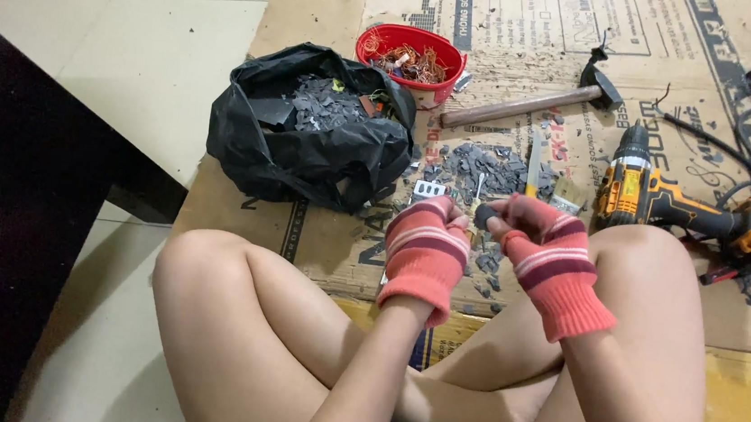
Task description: The person sits on the floor and uses a screwdriver to remove screws from a small electronic device. They manipulate the device and its components while surrounded by tools and debris.
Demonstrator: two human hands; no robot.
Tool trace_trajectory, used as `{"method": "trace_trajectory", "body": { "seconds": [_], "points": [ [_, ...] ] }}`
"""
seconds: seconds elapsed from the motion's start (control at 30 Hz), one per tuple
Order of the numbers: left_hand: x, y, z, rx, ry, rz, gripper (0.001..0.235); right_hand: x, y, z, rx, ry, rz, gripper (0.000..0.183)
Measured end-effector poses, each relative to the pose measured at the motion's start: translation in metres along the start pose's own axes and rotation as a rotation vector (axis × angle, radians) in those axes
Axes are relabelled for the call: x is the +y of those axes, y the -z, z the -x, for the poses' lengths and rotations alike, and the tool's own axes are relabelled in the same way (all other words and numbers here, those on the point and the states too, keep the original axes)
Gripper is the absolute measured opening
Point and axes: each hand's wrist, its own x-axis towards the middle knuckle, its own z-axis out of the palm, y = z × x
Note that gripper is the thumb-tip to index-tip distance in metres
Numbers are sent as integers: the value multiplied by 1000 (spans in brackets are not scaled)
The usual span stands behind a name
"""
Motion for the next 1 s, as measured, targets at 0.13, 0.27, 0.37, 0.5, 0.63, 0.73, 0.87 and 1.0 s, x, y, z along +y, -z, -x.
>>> {"method": "trace_trajectory", "body": {
  "seconds": [0.13,0.27,0.37,0.5,0.63,0.73,0.87,1.0],
  "points": [
    [-2,13,2,19,-35,35,27,54,3,-28,45,-17,-166,23],
    [7,22,-2,41,-78,68,33,45,1,-11,66,-108,-459,25],
    [21,26,-9,69,-113,86,37,34,-1,-2,92,-155,-524,20],
    [43,21,15,-143,-20,350,46,23,-4,3,181,-177,-504,23],
    [25,-13,0,-136,-32,383,38,36,3,-3,237,-155,-492,26],
    [6,-38,-23,-88,-47,450,33,39,8,-2,233,-130,-264,24],
    [14,-33,-15,-99,-40,145,29,18,19,12,184,-87,113,20],
    [23,-39,-12,-162,-71,-6,31,34,37,0,68,-159,402,34]
  ]
}}
